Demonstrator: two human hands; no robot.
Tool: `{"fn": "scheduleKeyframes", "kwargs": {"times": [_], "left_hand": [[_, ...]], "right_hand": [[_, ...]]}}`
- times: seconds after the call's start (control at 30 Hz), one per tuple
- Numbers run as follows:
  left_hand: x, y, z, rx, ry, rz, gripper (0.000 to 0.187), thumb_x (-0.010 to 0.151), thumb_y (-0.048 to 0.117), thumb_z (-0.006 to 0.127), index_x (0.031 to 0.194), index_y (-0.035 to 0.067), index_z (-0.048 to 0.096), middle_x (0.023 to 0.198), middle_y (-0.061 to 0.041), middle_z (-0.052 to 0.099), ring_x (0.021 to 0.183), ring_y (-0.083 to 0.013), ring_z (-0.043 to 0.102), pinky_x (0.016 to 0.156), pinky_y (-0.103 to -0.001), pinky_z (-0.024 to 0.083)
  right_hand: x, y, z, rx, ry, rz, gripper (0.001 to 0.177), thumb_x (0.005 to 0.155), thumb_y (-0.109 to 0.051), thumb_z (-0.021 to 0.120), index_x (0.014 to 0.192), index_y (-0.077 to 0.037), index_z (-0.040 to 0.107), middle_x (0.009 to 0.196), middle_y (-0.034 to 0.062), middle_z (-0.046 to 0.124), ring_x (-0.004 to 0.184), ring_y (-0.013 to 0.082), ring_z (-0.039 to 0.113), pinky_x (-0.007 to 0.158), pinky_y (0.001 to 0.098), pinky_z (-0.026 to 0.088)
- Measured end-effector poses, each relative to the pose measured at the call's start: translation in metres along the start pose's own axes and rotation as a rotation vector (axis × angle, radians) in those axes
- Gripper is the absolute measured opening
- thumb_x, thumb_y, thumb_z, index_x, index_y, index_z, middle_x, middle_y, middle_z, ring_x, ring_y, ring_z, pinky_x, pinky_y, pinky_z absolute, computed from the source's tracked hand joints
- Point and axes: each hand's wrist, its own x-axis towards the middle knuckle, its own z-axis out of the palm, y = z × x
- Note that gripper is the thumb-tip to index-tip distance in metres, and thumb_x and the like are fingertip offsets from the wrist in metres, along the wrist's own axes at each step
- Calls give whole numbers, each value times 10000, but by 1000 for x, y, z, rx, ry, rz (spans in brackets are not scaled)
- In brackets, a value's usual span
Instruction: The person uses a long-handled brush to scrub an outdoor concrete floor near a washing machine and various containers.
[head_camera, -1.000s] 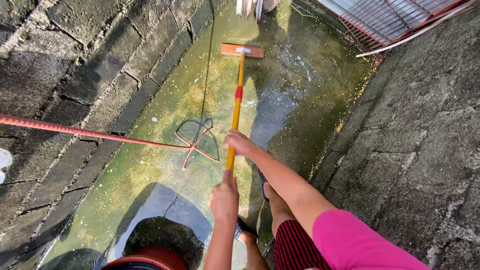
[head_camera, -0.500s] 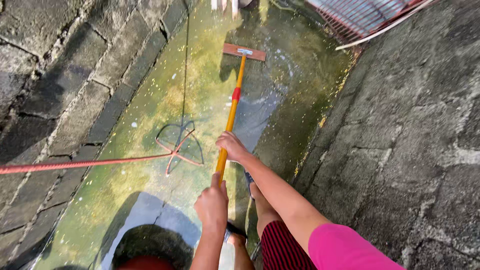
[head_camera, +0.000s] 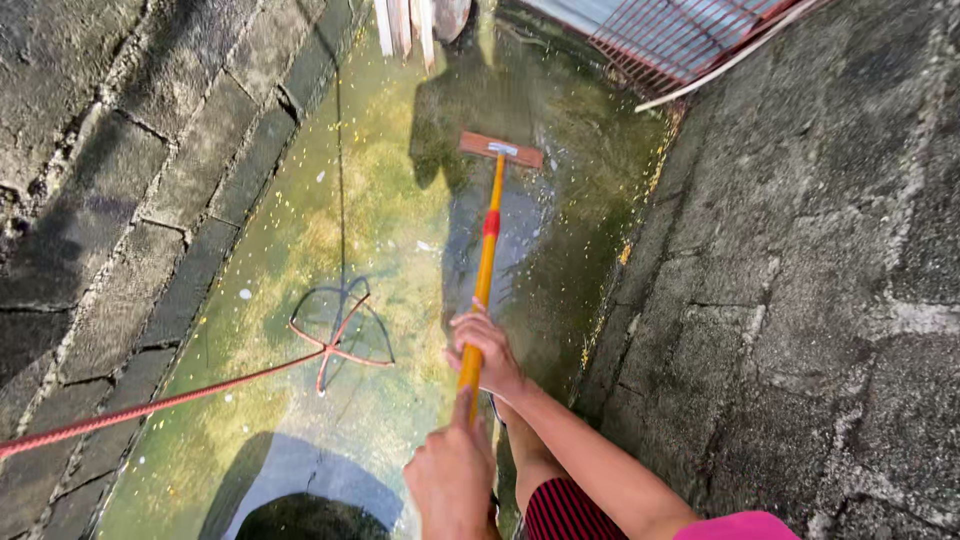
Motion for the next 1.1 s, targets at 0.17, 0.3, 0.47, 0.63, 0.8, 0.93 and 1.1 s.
{"fn": "scheduleKeyframes", "kwargs": {"times": [0.17, 0.3, 0.47, 0.63, 0.8, 0.93, 1.1], "left_hand": [[5, 39, 12, 37, 15, 13, 450, 1005, 412, 548, 1441, 313, 501, 634, -114, 705, 566, -335, 726, 492, -474, 569], [74, 45, 23, -47, 45, 26, 453, 967, 365, 591, 1410, 294, 532, 702, -132, 719, 630, -355, 732, 550, -488, 576], [209, 75, 41, -98, 103, 57, 377, 1004, 341, 589, 1366, 240, 566, 890, -164, 749, 818, -376, 748, 688, -505, 592], [319, 128, 53, -72, 130, 159, 445, 1041, 213, 505, 1486, 196, 500, 918, -177, 753, 842, -374, 761, 729, -511, 603], [291, 70, 33, -51, 48, 142, 373, 1030, 387, 559, 1366, 229, 599, 961, -172, 756, 876, -371, 751, 766, -510, 589], [217, 15, 12, -27, 63, 141, 476, 905, 364, 635, 1374, 309, 573, 780, -185, 730, 743, -378, 743, 668, -518, 591], [266, 58, 46, 24, 131, 168, 386, 1010, 331, 550, 1391, 267, 564, 763, -161, 731, 695, -377, 740, 627, -513, 594]], "right_hand": [[-15, 42, -8, 4, -45, 51, 420, 804, 67, 718, 613, -102, 384, 614, 63, 441, 612, 261, 486, 772, 430, 479], [-11, 130, 7, -32, -209, 33, 375, 825, -14, 738, 651, -109, 420, 652, 52, 469, 687, 274, 511, 797, 430, 457], [43, 273, 15, -85, -421, 75, 378, 752, -196, 825, 653, -115, 470, 765, 85, 526, 835, 320, 535, 805, 465, 441], [90, 387, -2, -329, -365, -23, 380, 686, -332, 862, 804, -121, 569, 1023, 160, 617, 1067, 444, 548, 1066, 534, 341], [75, 342, 33, -306, -427, -63, 327, 768, -276, 838, 782, -114, 554, 839, 88, 613, 968, 346, 603, 1107, 517, 413], [41, 252, 51, -189, -394, 116, 249, 806, -192, 785, 717, -127, 562, 799, 64, 619, 910, 305, 594, 910, 445, 486], [59, 309, 39, -232, -504, 70, 301, 768, -239, 818, 653, -121, 567, 741, 70, 613, 845, 311, 583, 833, 450, 469]]}}
